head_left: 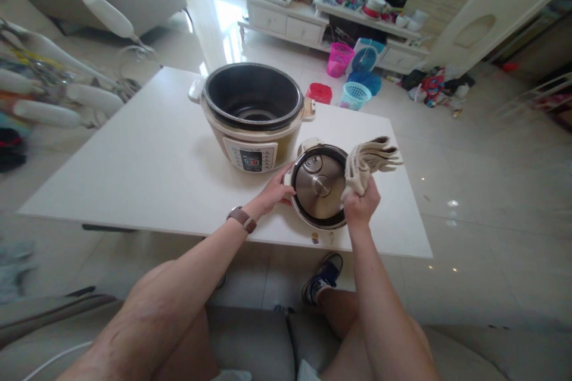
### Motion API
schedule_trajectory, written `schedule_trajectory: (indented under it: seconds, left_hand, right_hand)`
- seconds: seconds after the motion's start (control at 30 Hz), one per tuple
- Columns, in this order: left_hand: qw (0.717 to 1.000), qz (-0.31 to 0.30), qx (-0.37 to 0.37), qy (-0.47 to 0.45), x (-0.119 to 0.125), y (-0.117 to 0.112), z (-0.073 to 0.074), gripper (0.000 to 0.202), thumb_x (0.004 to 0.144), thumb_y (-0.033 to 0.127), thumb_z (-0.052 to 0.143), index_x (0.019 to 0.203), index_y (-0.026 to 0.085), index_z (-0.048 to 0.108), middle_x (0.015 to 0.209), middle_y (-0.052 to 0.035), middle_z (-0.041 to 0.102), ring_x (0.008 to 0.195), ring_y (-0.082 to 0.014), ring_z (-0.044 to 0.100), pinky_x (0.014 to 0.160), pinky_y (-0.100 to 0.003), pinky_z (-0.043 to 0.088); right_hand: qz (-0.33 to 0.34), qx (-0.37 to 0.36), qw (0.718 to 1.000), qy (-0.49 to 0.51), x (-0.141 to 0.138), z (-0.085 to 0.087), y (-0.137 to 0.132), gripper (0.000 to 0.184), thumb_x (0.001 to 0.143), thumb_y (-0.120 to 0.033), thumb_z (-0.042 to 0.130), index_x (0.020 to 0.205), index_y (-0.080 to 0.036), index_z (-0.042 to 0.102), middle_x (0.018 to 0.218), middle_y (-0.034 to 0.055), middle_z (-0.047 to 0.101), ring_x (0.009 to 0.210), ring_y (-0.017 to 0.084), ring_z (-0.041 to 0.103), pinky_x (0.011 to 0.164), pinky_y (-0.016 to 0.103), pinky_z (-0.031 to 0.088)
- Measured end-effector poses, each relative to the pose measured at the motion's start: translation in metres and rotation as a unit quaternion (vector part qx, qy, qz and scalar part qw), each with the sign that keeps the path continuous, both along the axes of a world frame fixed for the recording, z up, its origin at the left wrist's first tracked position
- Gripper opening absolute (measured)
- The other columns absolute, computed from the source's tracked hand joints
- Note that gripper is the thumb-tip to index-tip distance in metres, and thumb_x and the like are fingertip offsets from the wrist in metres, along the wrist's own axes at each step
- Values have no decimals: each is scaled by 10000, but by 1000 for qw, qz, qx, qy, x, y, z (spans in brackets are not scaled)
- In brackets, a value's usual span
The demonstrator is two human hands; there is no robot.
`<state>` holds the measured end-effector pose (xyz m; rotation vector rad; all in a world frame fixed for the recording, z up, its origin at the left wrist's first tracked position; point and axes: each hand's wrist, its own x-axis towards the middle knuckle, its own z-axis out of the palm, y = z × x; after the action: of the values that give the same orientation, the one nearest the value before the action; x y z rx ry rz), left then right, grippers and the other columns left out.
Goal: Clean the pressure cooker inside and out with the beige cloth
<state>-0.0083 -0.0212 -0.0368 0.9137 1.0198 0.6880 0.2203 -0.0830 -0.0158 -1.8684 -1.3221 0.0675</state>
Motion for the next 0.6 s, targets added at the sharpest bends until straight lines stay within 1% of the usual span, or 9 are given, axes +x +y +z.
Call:
schedule_trajectory:
  seconds: [0.07, 0.17, 0.2, 0.27, 0.33, 0.4, 0.47, 0.53, 0.6]
  left_hand:
    - [1000, -11, 8, -2, 0, -2, 1, 1108, 607, 100, 700, 1657, 345, 445, 1504, -102, 630, 910, -203, 696, 606, -244, 574]
    - [1000, -20, 17, -5, 0, -3, 2, 1124, 620, 117, 709, 1677, 352, 408, 1547, -101, 599, 912, -200, 691, 610, -252, 581]
    - [1000, -23, 20, -5, 0, -3, 1, 1125, 625, 122, 711, 1682, 352, 401, 1551, -102, 595, 915, -201, 689, 609, -253, 581]
    - [999, -27, 27, 0, 1, -3, 1, 1119, 627, 122, 706, 1681, 349, 405, 1533, -103, 608, 927, -205, 687, 605, -244, 570]
    - [999, -32, 37, 9, 2, -2, 1, 1119, 624, 116, 699, 1680, 346, 409, 1495, -101, 634, 937, -210, 689, 601, -234, 557]
    - [998, -37, 44, 14, 4, -2, 2, 1120, 630, 123, 697, 1686, 346, 399, 1453, -101, 659, 931, -211, 691, 603, -233, 549]
    - [998, -40, 45, 16, 6, -1, 4, 1118, 641, 136, 696, 1694, 345, 383, 1437, -104, 666, 919, -209, 692, 605, -238, 548]
    - [998, -41, 46, 18, 6, -2, 5, 1116, 647, 143, 693, 1698, 341, 375, 1443, -108, 662, 922, -215, 692, 606, -246, 551]
    - [998, -42, 52, 20, 6, -2, 6, 1112, 650, 143, 695, 1699, 329, 374, 1458, -114, 653, 951, -236, 695, 610, -258, 559]
  right_hand:
    - [71, -83, 993, -40, 2, -7, 2, 676, 865, -168, 423, 1517, -138, 601, 1555, 135, 636, 1519, 280, 527, 1261, 465, 417]
    - [145, -230, 959, -82, 8, -16, 2, 677, 827, -121, 469, 1480, -164, 642, 1635, 93, 569, 1577, 277, 458, 1317, 461, 347]
    - [154, -267, 947, -90, 10, -17, 2, 664, 830, -116, 473, 1466, -175, 655, 1663, 82, 538, 1590, 284, 439, 1318, 465, 346]
    - [146, -310, 934, -102, 13, -15, 0, 624, 850, -123, 467, 1432, -204, 679, 1706, 61, 480, 1608, 303, 408, 1300, 484, 372]
    - [112, -337, 928, -110, 13, -8, -2, 588, 881, -148, 453, 1415, -225, 688, 1696, 74, 494, 1561, 337, 472, 1240, 514, 438]
    - [80, -370, 918, -115, 11, -2, -2, 567, 908, -181, 447, 1420, -233, 685, 1594, 125, 604, 1415, 372, 614, 1136, 538, 513]
    - [67, -399, 907, -116, 8, 2, -2, 530, 923, -211, 456, 1387, -222, 712, 1406, 169, 724, 1244, 382, 709, 1046, 531, 548]
    - [73, -408, 903, -112, 6, 3, -3, 473, 929, -236, 474, 1298, -196, 766, 1232, 193, 780, 1162, 386, 730, 1016, 512, 545]
    - [92, -401, 905, -104, 4, 0, -5, 429, 922, -260, 496, 1205, -177, 807, 1152, 205, 791, 1146, 389, 724, 1015, 489, 533]
